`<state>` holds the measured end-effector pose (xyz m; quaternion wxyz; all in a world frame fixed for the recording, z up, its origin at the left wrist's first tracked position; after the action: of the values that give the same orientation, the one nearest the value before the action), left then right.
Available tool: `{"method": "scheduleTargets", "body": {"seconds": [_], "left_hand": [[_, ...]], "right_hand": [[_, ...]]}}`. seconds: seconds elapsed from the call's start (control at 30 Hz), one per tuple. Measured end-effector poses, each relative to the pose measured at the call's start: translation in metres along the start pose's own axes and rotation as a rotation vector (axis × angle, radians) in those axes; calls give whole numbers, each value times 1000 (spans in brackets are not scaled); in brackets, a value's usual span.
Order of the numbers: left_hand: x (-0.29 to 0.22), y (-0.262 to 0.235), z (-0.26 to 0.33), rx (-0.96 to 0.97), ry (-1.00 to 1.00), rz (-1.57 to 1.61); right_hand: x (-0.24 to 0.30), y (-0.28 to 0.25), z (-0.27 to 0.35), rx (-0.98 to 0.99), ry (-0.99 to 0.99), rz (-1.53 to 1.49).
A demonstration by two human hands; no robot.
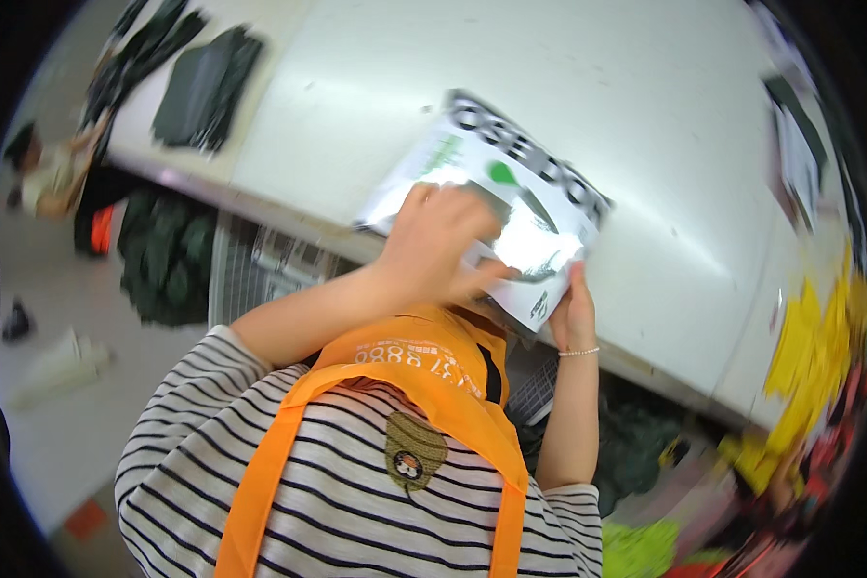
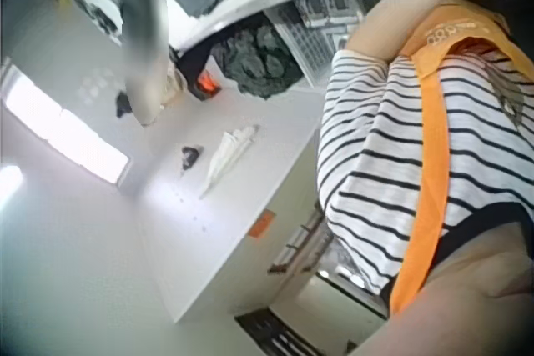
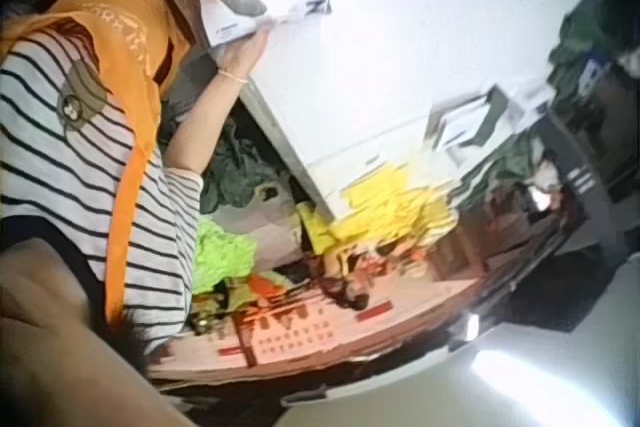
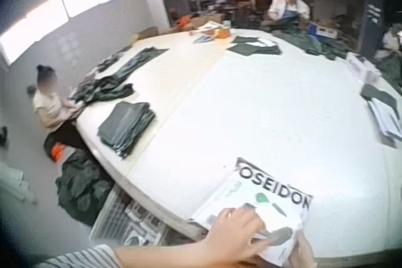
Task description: The person folds a dark green raincoat on a white table. They smooth the fabric, fold the sleeves and body, and place the finished item on a stack of similar garments.
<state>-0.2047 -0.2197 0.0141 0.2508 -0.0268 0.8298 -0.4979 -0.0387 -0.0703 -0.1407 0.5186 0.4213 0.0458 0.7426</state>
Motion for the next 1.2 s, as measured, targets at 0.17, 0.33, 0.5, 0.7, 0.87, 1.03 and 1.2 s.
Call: {"method": "scheduleTargets", "body": {"seconds": [0.17, 0.33, 0.5, 0.7, 0.87, 1.03, 1.2], "left_hand": [[111, 87, 83, -61, -791, -74], [92, 47, 179, -47, -1110, 151], [76, -12, 319, -218, -1498, 257], [63, -62, 496, -576, -1705, 29], [168, -125, 572, -816, -1679, -21], [238, -135, 622, -1025, -1695, 227], [230, -84, 642, -717, -1828, 261]], "right_hand": [[-20, -13, -45, -189, -315, 699], [-33, 31, -54, -116, -378, 928], [-108, 150, -22, 414, -253, 1266], [-248, 280, 36, 825, -261, 1299], [-355, 417, -19, 909, -433, 1562], [-401, 452, -34, 938, -491, 1831], [-401, 303, -10, 973, -148, 1792]]}}
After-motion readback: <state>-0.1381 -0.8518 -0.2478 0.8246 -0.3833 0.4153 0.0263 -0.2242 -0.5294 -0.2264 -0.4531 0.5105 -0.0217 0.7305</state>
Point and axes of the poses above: each hand's wrist, its own z-axis away from the middle knuckle, its own y-axis out of the palm, x = y × z, the point moved 4 cm from there along -z, towards the middle knuckle, and after that the axes turned 6 degrees about -z, right-handed, at the moved point
